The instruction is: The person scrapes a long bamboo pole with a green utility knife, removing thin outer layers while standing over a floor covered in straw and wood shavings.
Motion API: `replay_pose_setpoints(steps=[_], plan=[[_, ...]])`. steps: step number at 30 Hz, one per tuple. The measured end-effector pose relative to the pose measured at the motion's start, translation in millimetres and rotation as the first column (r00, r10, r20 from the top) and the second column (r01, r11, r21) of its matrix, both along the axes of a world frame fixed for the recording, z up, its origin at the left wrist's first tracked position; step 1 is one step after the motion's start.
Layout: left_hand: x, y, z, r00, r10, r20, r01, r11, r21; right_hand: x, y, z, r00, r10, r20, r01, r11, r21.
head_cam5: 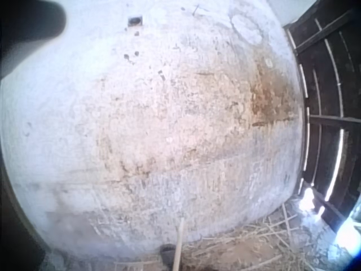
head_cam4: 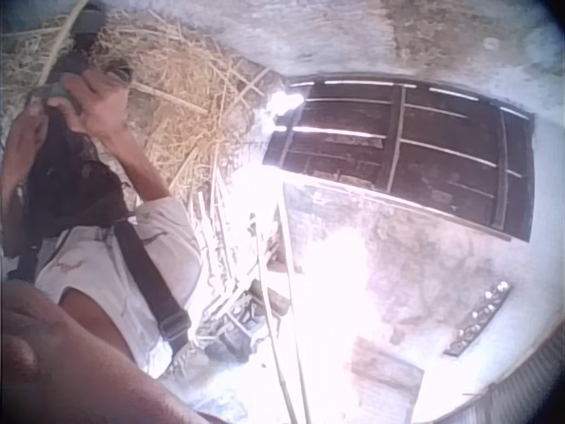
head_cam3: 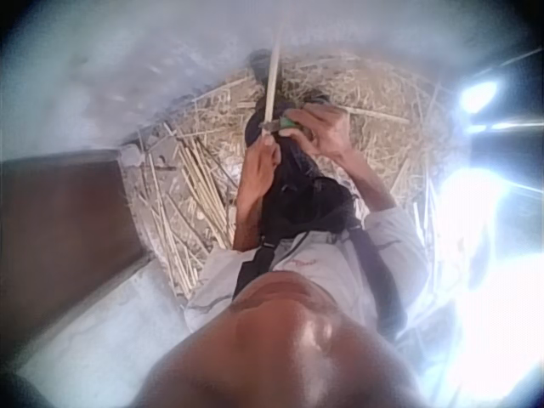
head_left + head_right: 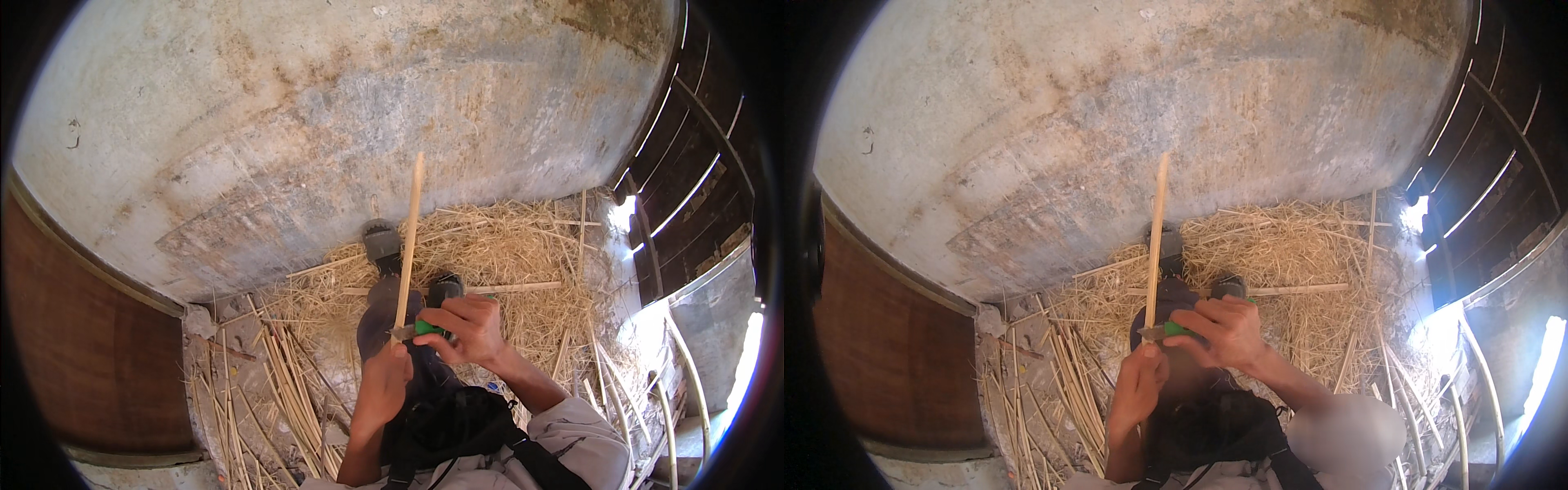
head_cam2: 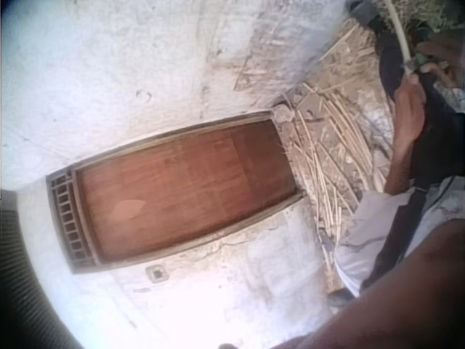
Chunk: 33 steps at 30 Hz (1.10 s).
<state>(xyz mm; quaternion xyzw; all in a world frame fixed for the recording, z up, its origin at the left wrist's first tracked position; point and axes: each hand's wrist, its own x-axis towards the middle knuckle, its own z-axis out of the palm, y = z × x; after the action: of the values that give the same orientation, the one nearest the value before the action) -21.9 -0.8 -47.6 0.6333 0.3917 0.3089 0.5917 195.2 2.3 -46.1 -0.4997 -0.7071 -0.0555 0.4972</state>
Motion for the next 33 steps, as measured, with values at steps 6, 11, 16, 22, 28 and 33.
replay_pose_setpoints(steps=[6, 11, 16, 22, 28, 33], plan=[[-18.9, -27.7, -19.1, 0.99, -0.138, -0.003, 0.138, 0.99, 0.018, 97.9, 50.0, 20.3, 0.82, -0.474, -0.321, 0.417, 0.879, -0.232], [-20.5, -13.0, -12.3, 0.996, -0.087, 0.0, 0.086, 0.992, -0.093, 81.8, 38.6, 17.1, 0.903, -0.233, -0.362, 0.206, 0.972, -0.114], [-11.2, -3.2, 3.1, 0.997, -0.004, 0.073, 0.014, 0.99, -0.137, 30.9, 14.0, -9.4, 0.965, 0.11, -0.236, -0.13, 0.989, -0.068], [-0.6, -2.7, 4.0, 1.0, 0.013, 0.014, -0.013, 1.0, 0.009, 5.3, -4.0, -0.8, 0.984, 0.18, -0.011, -0.18, 0.977, -0.112], [2.2, -3.9, 5.5, 0.999, 0.022, -0.049, -0.019, 0.998, 0.065, 8.3, -6.1, 6.4, 0.993, 0.117, 0.029, -0.113, 0.987, -0.112], [2.0, -6.3, 10.3, 0.995, 0.036, -0.093, -0.027, 0.995, 0.1, 3.8, -5.3, 3.3, 0.99, 0.139, -0.029, -0.141, 0.983, -0.113]])
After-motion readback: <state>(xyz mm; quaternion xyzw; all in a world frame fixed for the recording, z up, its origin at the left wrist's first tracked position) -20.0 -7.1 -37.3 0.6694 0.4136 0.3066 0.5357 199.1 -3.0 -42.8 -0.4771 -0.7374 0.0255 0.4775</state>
